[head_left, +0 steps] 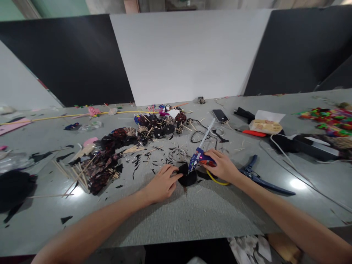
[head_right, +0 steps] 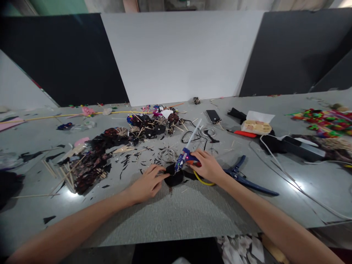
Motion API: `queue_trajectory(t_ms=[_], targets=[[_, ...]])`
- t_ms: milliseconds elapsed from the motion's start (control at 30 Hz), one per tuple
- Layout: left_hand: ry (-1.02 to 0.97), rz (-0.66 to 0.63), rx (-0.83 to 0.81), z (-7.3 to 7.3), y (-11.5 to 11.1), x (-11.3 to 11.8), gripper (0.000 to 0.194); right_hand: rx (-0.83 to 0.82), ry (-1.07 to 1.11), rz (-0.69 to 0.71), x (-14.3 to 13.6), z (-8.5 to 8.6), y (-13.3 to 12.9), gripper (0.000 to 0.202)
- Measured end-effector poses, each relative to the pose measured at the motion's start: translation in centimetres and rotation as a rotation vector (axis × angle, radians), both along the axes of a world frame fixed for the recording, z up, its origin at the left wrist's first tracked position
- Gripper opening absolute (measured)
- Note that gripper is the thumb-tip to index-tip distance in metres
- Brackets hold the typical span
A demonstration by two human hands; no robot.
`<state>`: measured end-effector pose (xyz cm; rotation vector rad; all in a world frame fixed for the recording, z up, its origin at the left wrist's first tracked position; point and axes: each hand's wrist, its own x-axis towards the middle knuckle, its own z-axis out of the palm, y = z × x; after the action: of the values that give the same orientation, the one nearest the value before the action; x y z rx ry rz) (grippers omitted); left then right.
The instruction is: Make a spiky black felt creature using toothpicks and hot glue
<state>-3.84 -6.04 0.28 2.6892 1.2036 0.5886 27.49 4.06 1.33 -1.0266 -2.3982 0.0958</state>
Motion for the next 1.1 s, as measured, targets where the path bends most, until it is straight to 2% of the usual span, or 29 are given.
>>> queue_trajectory(t_ms=[1100], targets=[[-0.017, -0.026, -0.016, -0.23, 0.25, -0.13, 0.044, -0.016, 0.027, 0.01, -0.3, -0.11, -0.38, 0.022]])
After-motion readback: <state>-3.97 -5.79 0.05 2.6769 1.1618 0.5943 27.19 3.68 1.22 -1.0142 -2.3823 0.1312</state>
